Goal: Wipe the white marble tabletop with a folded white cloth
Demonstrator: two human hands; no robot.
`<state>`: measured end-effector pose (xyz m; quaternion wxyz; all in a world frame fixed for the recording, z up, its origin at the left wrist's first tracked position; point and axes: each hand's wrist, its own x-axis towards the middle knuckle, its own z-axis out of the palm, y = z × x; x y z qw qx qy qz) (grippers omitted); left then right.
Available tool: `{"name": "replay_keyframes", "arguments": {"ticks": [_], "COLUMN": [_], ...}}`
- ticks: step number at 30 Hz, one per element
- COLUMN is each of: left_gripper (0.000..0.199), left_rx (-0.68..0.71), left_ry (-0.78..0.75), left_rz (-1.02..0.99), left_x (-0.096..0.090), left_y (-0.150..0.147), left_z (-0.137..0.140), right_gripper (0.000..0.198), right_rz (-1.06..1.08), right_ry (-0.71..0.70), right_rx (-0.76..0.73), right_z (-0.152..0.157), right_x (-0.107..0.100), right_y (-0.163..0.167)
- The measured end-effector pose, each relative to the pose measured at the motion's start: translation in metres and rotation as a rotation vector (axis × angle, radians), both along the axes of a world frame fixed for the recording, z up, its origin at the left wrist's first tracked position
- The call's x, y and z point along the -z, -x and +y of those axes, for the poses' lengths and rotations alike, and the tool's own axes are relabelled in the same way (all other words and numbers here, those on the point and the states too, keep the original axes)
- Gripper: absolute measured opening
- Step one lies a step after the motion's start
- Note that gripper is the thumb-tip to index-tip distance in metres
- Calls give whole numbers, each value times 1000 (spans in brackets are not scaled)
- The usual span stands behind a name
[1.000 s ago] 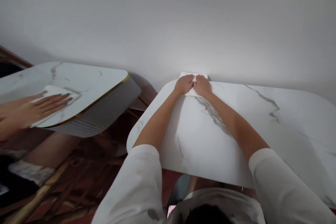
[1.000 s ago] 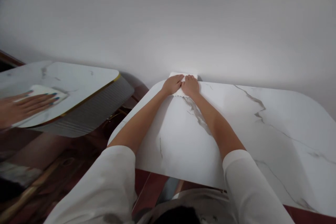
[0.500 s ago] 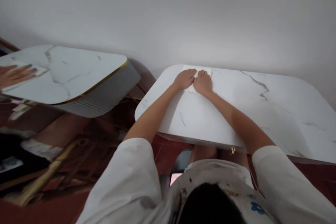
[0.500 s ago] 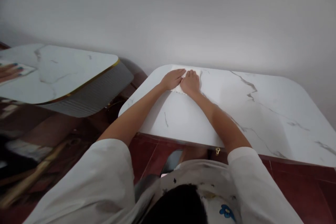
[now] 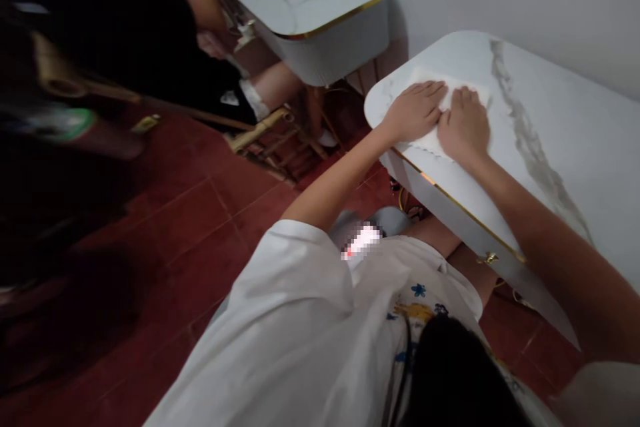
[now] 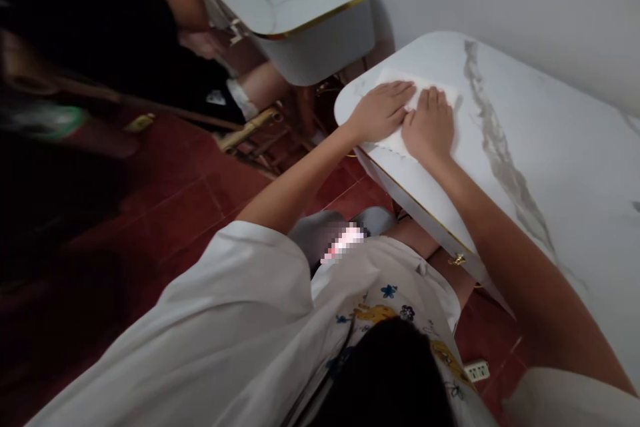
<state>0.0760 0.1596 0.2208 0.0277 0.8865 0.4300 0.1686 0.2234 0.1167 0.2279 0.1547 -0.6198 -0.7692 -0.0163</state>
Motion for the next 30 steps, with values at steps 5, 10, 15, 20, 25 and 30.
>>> {"name": "replay_keyframes", "arguments": {"ticks": [5, 10, 15, 20, 25, 30], "left_gripper": [59, 56, 49, 46, 42, 85], "left_rx": [-85, -125, -110, 161, -532, -732], "left_ry": [15, -11, -4, -74, 55, 660], "left_rz": [26, -64, -232, -762, -1042, 25], "left_x": [-3, 4, 5, 10, 105, 202], "left_y": [7, 8, -3, 30, 73, 59], "left_z": [-30, -67, -88, -109, -161, -207], "right_gripper": [55, 55, 55, 57, 56, 56], "right_rz": [41, -31, -125, -79, -29, -50], "right_ry": [17, 45, 3, 20, 20, 13], "right_rx": [-17, -49, -66, -43, -50, -35], "right_z": [-30, -60, -78, -78, -74, -71], "right_x": [-13, -19, -20, -16, -14, -14], "right_y": [14, 19, 11, 7, 6, 6]}}
